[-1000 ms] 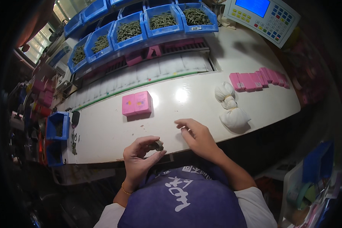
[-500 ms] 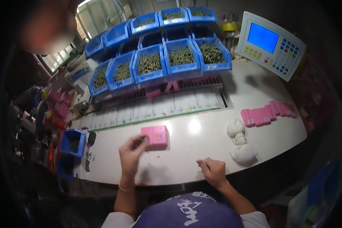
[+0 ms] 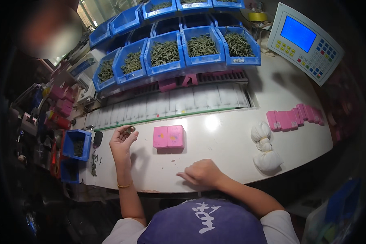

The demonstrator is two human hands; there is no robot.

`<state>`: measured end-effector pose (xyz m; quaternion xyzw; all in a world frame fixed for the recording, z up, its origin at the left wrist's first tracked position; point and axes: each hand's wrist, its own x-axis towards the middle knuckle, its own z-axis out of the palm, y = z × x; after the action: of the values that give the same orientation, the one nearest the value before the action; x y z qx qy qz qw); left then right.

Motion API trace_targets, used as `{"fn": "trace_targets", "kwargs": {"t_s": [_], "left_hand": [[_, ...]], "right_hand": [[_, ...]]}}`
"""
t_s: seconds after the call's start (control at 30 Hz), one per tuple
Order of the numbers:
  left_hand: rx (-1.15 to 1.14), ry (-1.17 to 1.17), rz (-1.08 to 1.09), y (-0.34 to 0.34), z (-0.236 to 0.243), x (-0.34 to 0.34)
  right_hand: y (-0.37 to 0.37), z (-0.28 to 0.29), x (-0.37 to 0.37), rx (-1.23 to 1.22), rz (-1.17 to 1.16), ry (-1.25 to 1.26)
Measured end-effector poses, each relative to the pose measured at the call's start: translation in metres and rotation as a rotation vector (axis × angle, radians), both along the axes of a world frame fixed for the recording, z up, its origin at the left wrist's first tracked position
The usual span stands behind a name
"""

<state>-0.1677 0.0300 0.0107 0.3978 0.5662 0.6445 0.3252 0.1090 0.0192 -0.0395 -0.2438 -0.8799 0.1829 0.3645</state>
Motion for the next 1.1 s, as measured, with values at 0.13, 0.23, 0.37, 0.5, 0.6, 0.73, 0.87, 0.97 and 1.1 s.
{"fn": "trace_targets", "kwargs": {"t_s": [0.13,0.23,0.37,0.5,0.6,0.73,0.87,0.97,1.1], "left_hand": [[0.005,0.064,0.028,-0.001,0.011,0.012],[0.003,0.141,0.002,-0.004,0.017,0.019],[0.015,0.158,-0.057,-0.004,0.028,0.028],[0.044,0.159,-0.086,-0.001,0.037,0.034],[0.05,0.071,-0.145,0.003,0.044,0.038],[0.053,-0.073,-0.201,0.009,0.052,0.041],[0.042,-0.049,-0.226,0.026,0.054,0.036],[-0.003,0.077,-0.183,0.066,0.067,0.021],[0.105,0.305,-0.126,0.158,0.096,-0.01]], "right_hand": [[0.012,-0.003,-0.039,0.111,0.119,0.028],[0.02,-0.004,-0.052,0.131,0.148,0.038],[0.025,-0.007,-0.062,0.132,0.175,0.006],[0.028,-0.007,-0.07,0.074,0.202,0.006],[0.033,-0.01,-0.075,0.054,0.21,0.014],[0.035,-0.008,-0.077,-0.034,0.208,-0.009],[0.038,-0.005,-0.074,-0.057,0.222,-0.041],[0.037,-0.011,-0.072,-0.11,0.241,0.008],[0.037,-0.011,-0.07,-0.112,0.241,-0.025]]}}
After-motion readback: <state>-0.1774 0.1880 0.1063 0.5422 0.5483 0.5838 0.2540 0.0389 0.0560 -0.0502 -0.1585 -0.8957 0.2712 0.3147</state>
